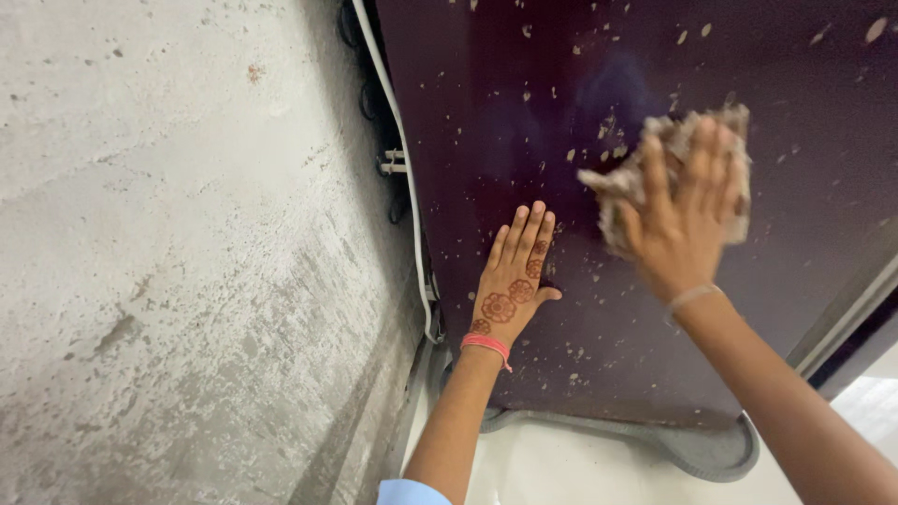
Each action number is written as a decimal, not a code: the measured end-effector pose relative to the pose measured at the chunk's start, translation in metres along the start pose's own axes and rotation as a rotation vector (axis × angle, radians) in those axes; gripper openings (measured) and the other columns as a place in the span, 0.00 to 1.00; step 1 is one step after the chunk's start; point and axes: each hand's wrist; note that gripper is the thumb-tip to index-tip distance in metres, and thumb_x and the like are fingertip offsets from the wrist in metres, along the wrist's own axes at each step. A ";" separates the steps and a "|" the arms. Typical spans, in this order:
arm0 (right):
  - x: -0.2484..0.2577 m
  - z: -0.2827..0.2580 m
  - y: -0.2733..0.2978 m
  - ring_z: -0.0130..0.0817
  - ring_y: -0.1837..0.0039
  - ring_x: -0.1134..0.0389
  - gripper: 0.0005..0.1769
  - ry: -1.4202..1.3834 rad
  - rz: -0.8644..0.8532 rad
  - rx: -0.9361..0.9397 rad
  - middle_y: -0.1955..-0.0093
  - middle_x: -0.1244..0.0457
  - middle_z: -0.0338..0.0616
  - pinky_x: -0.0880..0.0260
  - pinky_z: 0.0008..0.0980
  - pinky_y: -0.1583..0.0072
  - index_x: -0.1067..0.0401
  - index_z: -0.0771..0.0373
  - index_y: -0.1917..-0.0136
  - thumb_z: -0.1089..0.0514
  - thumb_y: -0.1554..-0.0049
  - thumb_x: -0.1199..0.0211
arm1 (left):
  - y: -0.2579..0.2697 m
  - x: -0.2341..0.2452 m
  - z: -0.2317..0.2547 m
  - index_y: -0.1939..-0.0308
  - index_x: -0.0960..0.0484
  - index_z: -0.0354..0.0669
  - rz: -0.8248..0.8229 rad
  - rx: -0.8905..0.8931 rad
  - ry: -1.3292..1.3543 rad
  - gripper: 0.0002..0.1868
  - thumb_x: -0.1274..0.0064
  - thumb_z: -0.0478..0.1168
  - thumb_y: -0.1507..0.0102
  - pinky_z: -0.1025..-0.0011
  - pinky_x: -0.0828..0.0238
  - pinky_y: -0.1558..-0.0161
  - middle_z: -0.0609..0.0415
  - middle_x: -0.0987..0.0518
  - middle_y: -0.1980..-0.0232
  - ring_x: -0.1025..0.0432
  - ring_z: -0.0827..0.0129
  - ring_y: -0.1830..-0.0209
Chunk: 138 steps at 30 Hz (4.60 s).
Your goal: The person wipes a dark-colored vertical surface with a cloth. They use their right hand to scrub the surface while their left hand rests on it for support. The person repeatedly wipes the same area throughout the clip.
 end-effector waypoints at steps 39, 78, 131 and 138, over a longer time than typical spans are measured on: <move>-0.031 -0.154 -0.001 0.40 0.16 0.68 0.41 0.400 0.066 0.827 0.15 0.66 0.45 0.73 0.46 0.21 0.57 0.50 0.16 0.35 0.38 0.60 | 0.077 -0.038 -0.045 0.20 0.70 0.37 0.294 0.380 0.237 0.66 0.37 0.59 0.43 0.51 0.63 0.18 0.38 0.63 0.17 0.64 0.47 0.15; 0.010 0.105 0.032 0.51 0.13 0.77 0.40 -0.095 0.183 -0.143 0.13 0.77 0.53 0.77 0.58 0.19 0.72 0.46 0.14 0.36 0.28 0.55 | -0.057 0.028 0.054 0.21 0.66 0.47 -0.103 -0.096 -0.171 0.60 0.61 0.76 0.44 0.62 0.76 0.20 0.55 0.65 0.17 0.70 0.64 0.17; 0.091 -0.029 -0.082 0.41 0.16 0.76 0.35 0.109 -0.058 0.298 0.14 0.71 0.47 0.75 0.47 0.20 0.64 0.42 0.17 0.39 0.34 0.63 | -0.044 0.054 -0.004 0.19 0.66 0.46 -0.186 -0.199 0.111 0.57 0.41 0.52 0.39 0.65 0.66 0.19 0.57 0.60 0.16 0.65 0.64 0.15; 0.095 -0.016 -0.042 0.40 0.17 0.76 0.39 0.687 -0.308 0.687 0.15 0.72 0.46 0.76 0.44 0.21 0.71 0.41 0.17 0.35 0.36 0.66 | 0.016 0.065 -0.058 0.22 0.69 0.40 -0.087 0.046 0.154 0.68 0.39 0.62 0.49 0.58 0.73 0.21 0.48 0.65 0.17 0.70 0.59 0.17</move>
Point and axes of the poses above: each hand's wrist, its own y-axis away from the middle knuckle, its own x-axis out of the back of the hand, z = x × y
